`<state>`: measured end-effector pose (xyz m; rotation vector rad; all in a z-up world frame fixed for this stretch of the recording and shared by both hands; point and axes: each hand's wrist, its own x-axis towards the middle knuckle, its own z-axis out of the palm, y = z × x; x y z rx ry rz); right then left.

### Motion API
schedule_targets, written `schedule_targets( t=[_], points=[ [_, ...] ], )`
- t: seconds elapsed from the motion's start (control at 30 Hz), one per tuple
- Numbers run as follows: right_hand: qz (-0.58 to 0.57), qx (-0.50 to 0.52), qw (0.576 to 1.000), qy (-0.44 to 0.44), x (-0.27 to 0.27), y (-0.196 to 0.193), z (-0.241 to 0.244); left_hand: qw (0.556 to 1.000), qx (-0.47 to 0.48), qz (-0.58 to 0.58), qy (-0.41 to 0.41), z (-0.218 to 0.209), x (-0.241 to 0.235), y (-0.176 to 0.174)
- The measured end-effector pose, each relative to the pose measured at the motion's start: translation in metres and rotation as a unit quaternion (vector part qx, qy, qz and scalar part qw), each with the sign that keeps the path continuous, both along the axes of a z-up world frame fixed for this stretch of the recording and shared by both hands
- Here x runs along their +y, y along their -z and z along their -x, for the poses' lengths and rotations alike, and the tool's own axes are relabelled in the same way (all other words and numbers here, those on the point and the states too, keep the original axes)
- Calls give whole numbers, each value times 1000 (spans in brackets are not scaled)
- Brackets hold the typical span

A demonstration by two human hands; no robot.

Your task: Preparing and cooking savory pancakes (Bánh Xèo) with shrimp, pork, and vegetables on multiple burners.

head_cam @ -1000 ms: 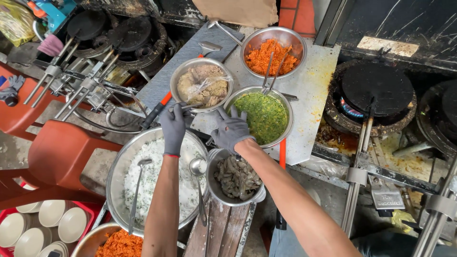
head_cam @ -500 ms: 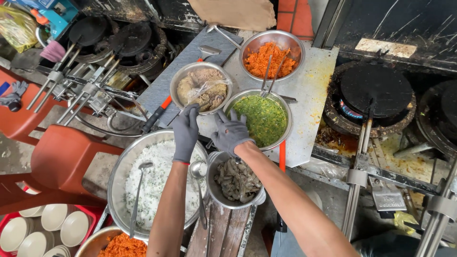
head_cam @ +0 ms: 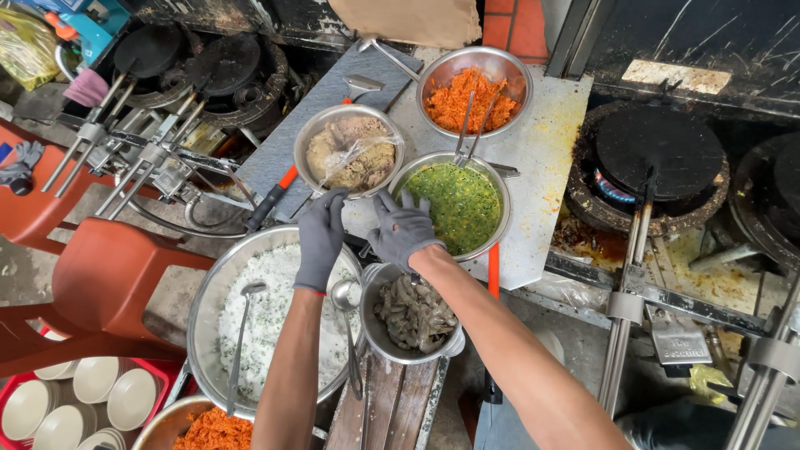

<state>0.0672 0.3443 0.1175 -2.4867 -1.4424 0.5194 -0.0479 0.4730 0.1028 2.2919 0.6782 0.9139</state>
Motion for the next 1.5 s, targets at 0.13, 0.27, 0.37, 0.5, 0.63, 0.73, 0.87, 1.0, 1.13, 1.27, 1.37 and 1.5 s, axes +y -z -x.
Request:
schedule_targets(
  t=[0.13,0.27,0.37,0.5,0.63,0.73,0.87,1.0,1.13,1.27,1.37,1.5],
  points=[
    [-11,3,1000,0,-2,1,1,997,16,-74,19,0,9,15],
    [-9,1,1000,2,1,-1,1,995,-58,75,19,3,17,23],
    [-7,11,1000,6,2,2,0,974,-120,192,12,5,33,47],
    [13,33,999,9,2,-1,0,924,-202,325,-2,2,44,65],
    [2,28,1000,2,-1,-1,-3,882,-254,397,-27,-7,40,61],
    [14,37,999,-28,-8,4,-5,883,-269,383,-39,-16,34,62],
    [-126,53,989,-64,-60,-6,1,930,-179,290,-140,-29,27,67],
    [-247,173,953,6,-170,-23,6,953,-214,174,-126,-24,34,85],
    [-282,272,908,149,-294,-1,-8,885,-241,389,-85,5,25,73],
    [-286,118,894,324,-410,88,-27,961,-183,30,-207,47,-61,11],
    [-272,53,870,408,-447,118,-31,969,-153,72,-179,63,-192,-34],
    [-142,294,804,497,-435,106,-30,970,-61,232,49,56,-381,6]
  ],
)
